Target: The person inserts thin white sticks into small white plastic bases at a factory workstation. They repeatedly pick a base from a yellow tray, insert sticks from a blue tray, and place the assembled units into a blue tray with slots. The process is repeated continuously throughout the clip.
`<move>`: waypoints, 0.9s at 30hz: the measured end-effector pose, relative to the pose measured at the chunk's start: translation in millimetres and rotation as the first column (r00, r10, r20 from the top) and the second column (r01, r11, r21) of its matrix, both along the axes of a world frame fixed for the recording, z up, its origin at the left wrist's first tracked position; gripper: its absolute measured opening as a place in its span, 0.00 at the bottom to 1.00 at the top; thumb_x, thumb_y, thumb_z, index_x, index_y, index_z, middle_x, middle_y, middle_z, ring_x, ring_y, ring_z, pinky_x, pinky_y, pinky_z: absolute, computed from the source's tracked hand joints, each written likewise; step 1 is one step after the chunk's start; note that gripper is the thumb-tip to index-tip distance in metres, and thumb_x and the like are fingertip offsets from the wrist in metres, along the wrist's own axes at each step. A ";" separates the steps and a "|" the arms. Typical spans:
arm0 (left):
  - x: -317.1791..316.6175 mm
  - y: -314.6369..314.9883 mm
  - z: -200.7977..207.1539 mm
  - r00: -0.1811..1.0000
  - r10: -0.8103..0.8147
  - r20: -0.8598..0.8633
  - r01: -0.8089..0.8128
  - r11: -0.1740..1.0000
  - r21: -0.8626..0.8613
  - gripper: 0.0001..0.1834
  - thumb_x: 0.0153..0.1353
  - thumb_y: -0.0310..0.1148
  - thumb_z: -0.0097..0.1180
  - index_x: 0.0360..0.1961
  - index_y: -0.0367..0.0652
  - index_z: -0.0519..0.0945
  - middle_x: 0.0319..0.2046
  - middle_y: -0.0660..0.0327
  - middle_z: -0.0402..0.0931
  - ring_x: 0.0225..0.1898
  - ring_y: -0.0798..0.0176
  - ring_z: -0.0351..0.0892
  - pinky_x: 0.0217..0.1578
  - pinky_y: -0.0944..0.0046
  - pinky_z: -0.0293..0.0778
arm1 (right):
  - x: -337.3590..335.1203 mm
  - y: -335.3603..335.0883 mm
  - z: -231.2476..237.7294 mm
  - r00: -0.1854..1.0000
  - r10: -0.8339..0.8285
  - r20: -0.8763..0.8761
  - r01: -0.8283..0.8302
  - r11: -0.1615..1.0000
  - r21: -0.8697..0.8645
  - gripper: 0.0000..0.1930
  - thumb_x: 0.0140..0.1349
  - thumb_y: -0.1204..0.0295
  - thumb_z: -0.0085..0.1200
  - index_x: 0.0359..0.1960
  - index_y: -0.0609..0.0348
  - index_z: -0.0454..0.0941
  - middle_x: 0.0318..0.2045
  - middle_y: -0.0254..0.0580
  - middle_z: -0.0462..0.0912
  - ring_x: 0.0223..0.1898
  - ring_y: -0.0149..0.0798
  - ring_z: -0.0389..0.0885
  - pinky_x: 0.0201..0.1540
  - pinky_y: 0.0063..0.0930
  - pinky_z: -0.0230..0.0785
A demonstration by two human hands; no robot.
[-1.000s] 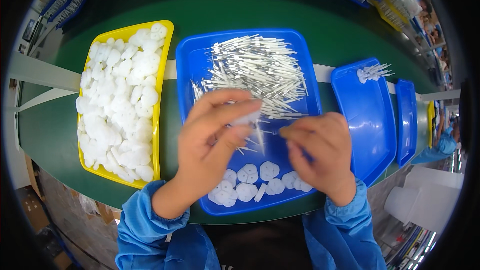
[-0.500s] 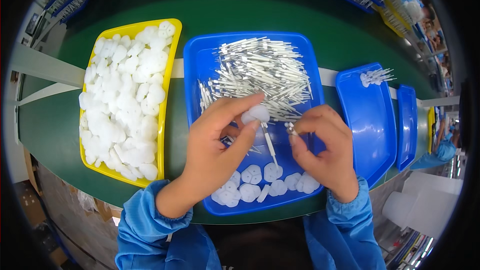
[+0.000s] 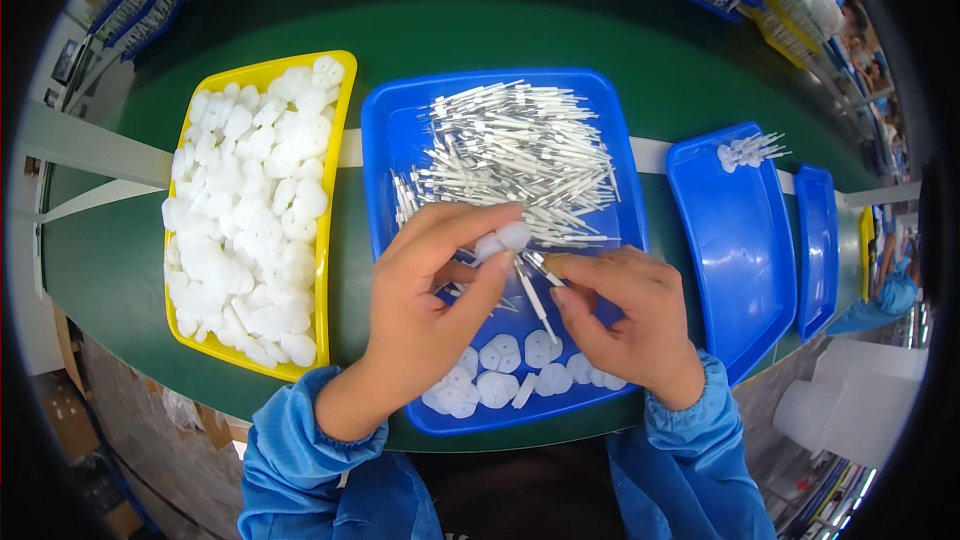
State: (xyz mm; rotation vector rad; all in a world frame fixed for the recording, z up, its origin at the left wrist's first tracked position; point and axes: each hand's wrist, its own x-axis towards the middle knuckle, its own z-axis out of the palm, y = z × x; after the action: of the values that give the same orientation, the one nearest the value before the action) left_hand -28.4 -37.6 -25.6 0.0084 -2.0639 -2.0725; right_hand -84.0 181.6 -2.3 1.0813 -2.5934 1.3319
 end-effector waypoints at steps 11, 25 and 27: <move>0.6 -1.9 -0.4 0.996 -0.019 -0.093 0.000 0.980 -0.200 0.20 0.70 0.14 0.66 0.61 0.37 0.90 0.58 0.52 0.85 0.51 0.66 0.87 0.46 0.70 0.86 | 6.8 -5.1 4.8 0.999 -0.040 0.018 0.040 0.999 0.017 0.13 0.62 0.76 0.76 0.49 0.56 0.92 0.17 0.31 0.80 0.19 0.35 0.80 0.28 0.32 0.70; 1.9 1.3 6.0 0.976 -0.083 -0.199 -0.043 0.830 -0.556 0.23 0.61 0.17 0.73 0.59 0.39 0.92 0.34 0.53 0.91 0.33 0.52 0.90 0.38 0.58 0.84 | 4.8 -6.9 1.4 0.939 -0.078 -0.335 0.140 0.977 0.163 0.08 0.62 0.71 0.78 0.40 0.55 0.92 0.22 0.32 0.87 0.21 0.34 0.82 0.31 0.33 0.63; 3.4 2.3 4.7 0.974 -0.083 -0.210 -0.055 0.816 -0.576 0.23 0.61 0.17 0.73 0.59 0.38 0.92 0.33 0.52 0.91 0.33 0.52 0.90 0.38 0.58 0.84 | 8.2 -8.0 5.1 0.916 -0.075 -0.395 0.173 0.961 0.218 0.08 0.62 0.71 0.78 0.40 0.56 0.92 0.23 0.31 0.87 0.21 0.33 0.82 0.32 0.32 0.61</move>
State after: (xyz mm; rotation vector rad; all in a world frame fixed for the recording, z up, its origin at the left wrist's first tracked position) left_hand -25.0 -35.2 -21.0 -0.3265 -2.4480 -1.2861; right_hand -75.8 173.6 2.8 1.0558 -2.5169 0.6919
